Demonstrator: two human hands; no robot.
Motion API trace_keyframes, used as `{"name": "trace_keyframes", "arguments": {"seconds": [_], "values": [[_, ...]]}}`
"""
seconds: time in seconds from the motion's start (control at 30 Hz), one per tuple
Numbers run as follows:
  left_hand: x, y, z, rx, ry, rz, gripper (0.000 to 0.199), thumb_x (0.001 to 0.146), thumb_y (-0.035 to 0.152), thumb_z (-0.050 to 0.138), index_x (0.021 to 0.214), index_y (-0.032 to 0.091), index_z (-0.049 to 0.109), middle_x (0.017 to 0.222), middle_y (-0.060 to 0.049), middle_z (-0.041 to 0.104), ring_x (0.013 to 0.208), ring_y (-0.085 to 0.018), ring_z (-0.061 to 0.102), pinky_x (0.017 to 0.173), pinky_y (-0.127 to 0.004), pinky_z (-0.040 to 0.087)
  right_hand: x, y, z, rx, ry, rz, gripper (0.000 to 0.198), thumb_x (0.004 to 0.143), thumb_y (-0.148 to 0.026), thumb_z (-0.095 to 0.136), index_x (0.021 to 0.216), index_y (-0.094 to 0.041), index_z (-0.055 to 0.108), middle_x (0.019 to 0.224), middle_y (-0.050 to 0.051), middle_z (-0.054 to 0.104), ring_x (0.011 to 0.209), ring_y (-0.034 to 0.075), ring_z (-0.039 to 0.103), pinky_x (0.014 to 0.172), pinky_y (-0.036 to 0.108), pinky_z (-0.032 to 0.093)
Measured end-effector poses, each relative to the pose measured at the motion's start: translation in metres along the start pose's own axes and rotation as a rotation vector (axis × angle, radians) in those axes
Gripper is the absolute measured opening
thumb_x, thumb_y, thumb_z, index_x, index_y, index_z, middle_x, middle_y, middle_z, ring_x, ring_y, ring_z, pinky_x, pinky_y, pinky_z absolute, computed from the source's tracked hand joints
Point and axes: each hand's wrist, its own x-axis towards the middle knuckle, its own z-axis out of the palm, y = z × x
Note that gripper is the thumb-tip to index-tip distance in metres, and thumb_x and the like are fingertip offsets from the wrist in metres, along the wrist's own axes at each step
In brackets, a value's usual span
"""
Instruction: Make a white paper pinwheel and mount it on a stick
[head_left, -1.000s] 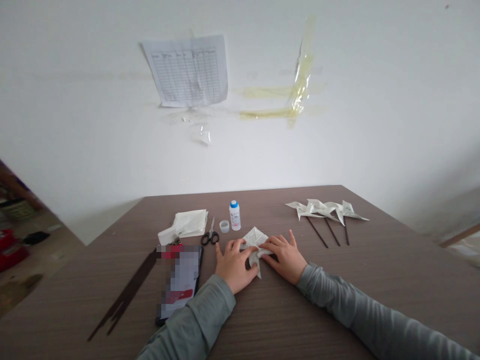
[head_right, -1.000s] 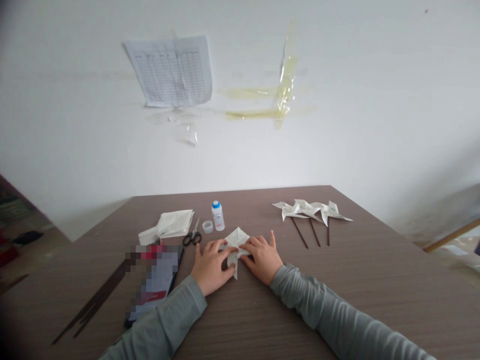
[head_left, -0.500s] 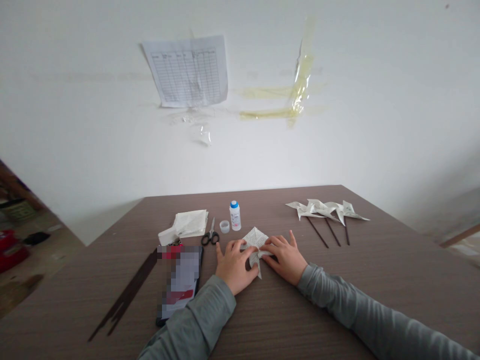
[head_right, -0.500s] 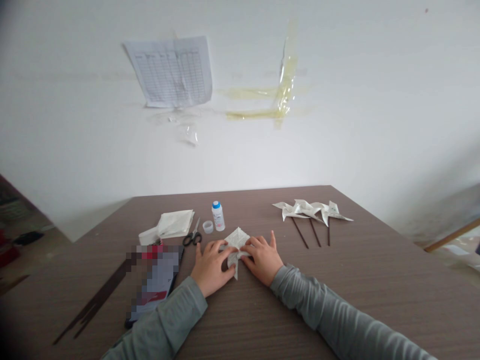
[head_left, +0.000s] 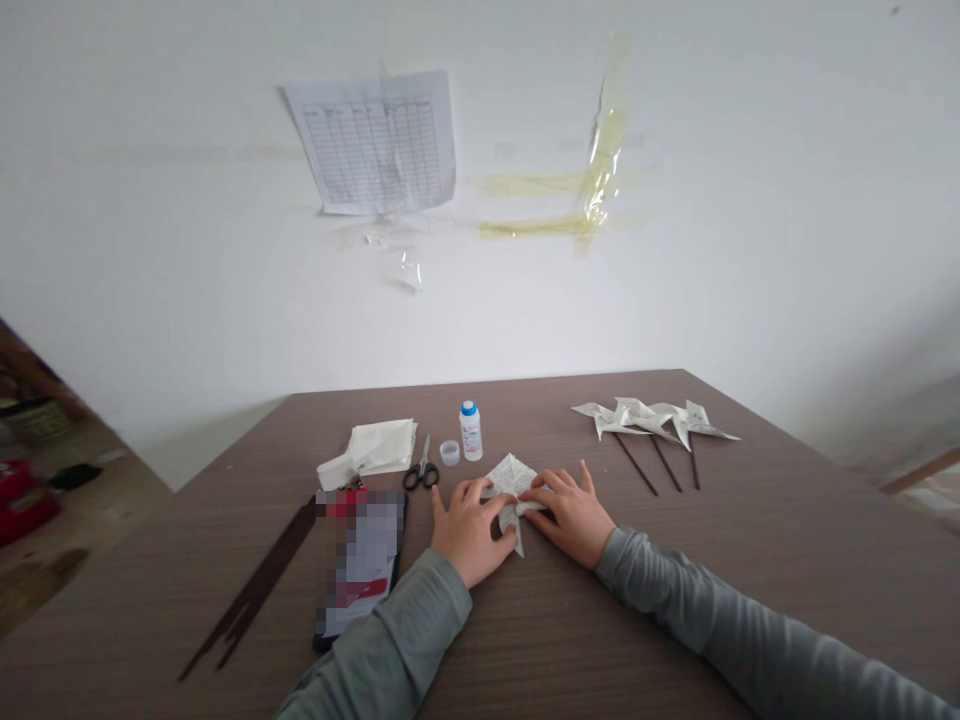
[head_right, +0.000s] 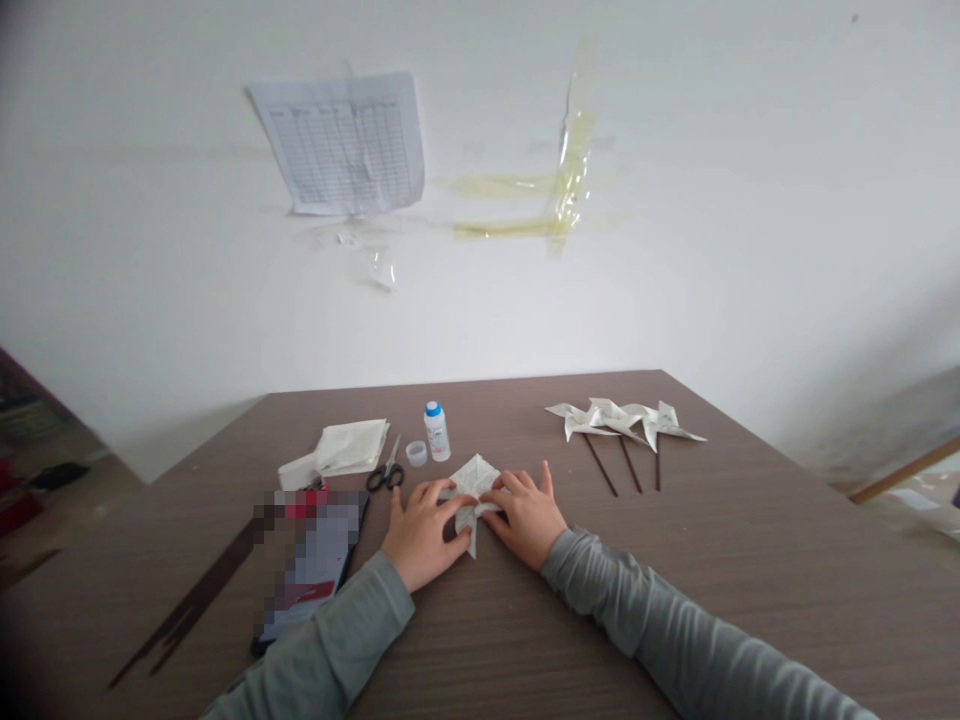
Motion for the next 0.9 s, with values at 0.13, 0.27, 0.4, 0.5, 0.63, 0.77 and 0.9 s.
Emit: {"name": "trace_keyframes", "arguments": {"seconds": [0.13,0.27,0.4,0.5,0.63,0.77,0.9], "values": [[-0.0007,0.0004,-0.0012,0.016,-0.026,-0.013,0.052,0.109,0.031,0.088,0.159,0.046,0.093,0.182,-0.010,0.079,0.178,-0.046,0.064,0.157,-0.098,0.027,-0.0002,-0.0003,0.0001,0.008,0.001,0.005,0.028,0.118,-0.037,0.083,0.132,-0.052,0.101,0.137,0.009,0.095,0.141,0.045,0.089,0.147,0.091,0.053],[-0.0016,0.0001,-0.0020,-0.001,-0.018,-0.006,0.051,0.110,0.032,0.087,0.158,0.045,0.094,0.182,-0.011,0.078,0.177,-0.048,0.064,0.155,-0.100,0.028,-0.0010,-0.0014,0.0004,0.027,0.003,0.028,0.031,0.119,-0.032,0.081,0.133,-0.051,0.101,0.137,0.008,0.096,0.140,0.045,0.090,0.149,0.095,0.046],[-0.0015,-0.0005,-0.0025,0.002,-0.014,0.000,0.050,0.108,0.031,0.088,0.156,0.046,0.094,0.181,-0.011,0.079,0.176,-0.048,0.065,0.155,-0.099,0.029,-0.0006,-0.0028,0.0008,0.014,-0.011,0.035,0.031,0.119,-0.030,0.081,0.135,-0.048,0.101,0.137,0.009,0.096,0.140,0.045,0.090,0.150,0.099,0.041],[-0.0016,0.0003,-0.0035,0.007,-0.005,0.001,0.051,0.108,0.030,0.089,0.156,0.045,0.095,0.179,-0.011,0.080,0.174,-0.048,0.067,0.154,-0.100,0.032,-0.0001,-0.0026,0.0011,-0.013,0.016,0.018,0.028,0.118,-0.032,0.082,0.130,-0.047,0.102,0.136,0.007,0.096,0.139,0.044,0.091,0.151,0.090,0.048],[-0.0026,0.0020,-0.0050,0.010,0.004,-0.002,0.051,0.107,0.029,0.090,0.155,0.044,0.096,0.177,-0.010,0.081,0.172,-0.049,0.068,0.154,-0.098,0.035,-0.0009,-0.0003,0.0009,-0.006,0.031,-0.009,0.028,0.120,-0.035,0.078,0.130,-0.045,0.102,0.135,0.008,0.096,0.136,0.043,0.091,0.149,0.088,0.051],[-0.0031,0.0031,-0.0054,0.008,-0.006,-0.015,0.052,0.108,0.029,0.088,0.158,0.042,0.094,0.180,-0.012,0.080,0.175,-0.048,0.067,0.154,-0.098,0.035,-0.0020,0.0016,-0.0004,0.028,-0.009,0.013,0.035,0.123,-0.034,0.072,0.138,-0.047,0.101,0.137,0.009,0.095,0.138,0.042,0.089,0.150,0.096,0.044],[-0.0023,0.0037,-0.0053,0.021,-0.013,-0.024,0.057,0.108,0.029,0.087,0.164,0.043,0.091,0.182,-0.012,0.079,0.178,-0.047,0.065,0.156,-0.097,0.032,-0.0023,0.0001,-0.0025,0.038,-0.004,0.025,0.036,0.123,-0.033,0.073,0.137,-0.048,0.102,0.136,0.008,0.095,0.137,0.041,0.090,0.150,0.094,0.045]]}}
